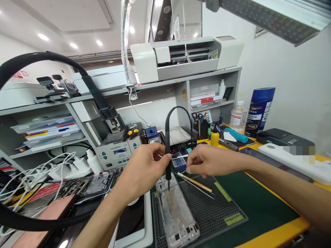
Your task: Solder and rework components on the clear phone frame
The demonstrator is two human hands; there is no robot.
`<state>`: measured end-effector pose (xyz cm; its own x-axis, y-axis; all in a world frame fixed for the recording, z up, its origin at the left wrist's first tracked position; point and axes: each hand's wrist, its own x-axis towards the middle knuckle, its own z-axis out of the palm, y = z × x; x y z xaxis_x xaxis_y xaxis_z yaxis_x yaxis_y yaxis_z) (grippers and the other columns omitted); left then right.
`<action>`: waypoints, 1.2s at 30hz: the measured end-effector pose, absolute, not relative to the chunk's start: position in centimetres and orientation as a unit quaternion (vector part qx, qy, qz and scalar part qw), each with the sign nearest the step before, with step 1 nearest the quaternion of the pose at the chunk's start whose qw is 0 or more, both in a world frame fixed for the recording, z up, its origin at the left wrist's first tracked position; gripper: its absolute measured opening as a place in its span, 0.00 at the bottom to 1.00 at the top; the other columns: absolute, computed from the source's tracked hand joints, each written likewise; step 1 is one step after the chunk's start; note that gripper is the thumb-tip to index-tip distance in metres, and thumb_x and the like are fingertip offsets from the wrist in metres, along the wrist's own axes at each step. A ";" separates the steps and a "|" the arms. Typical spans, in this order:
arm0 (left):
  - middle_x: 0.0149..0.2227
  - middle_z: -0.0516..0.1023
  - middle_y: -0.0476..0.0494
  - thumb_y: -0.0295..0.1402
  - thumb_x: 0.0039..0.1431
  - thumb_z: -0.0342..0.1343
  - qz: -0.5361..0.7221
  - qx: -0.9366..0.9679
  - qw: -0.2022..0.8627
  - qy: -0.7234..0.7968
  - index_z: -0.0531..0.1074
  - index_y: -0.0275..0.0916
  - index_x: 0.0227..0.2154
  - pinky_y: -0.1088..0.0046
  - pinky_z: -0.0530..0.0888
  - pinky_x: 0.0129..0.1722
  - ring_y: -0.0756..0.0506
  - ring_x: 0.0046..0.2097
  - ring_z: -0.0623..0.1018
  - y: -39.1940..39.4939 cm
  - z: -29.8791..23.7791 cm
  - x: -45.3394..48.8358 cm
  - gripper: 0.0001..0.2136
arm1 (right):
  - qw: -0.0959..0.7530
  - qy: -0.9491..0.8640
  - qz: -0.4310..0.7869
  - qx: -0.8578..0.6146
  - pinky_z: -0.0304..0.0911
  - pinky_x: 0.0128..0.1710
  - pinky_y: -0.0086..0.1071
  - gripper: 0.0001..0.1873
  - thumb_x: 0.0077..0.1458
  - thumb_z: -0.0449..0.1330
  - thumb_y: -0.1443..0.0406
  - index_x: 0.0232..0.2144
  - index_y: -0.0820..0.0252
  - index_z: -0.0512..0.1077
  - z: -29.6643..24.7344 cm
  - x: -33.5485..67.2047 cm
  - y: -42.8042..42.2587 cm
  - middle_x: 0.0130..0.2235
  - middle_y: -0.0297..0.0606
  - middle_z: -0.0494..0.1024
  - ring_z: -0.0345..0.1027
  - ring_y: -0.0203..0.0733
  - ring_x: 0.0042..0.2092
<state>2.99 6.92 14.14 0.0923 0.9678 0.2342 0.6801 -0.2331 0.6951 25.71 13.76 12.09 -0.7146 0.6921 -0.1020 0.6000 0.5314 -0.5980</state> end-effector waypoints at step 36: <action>0.40 0.79 0.44 0.42 0.69 0.60 0.457 0.610 0.405 0.505 0.75 0.37 0.38 0.68 0.82 0.39 0.44 0.42 0.78 7.9 8.0 2.1 0.12 | 0.106 -0.824 0.311 -0.462 0.57 0.26 0.31 0.08 0.58 0.65 0.60 0.35 0.57 0.82 12.3 32.9 16.7 0.28 0.34 0.77 0.65 0.38 0.27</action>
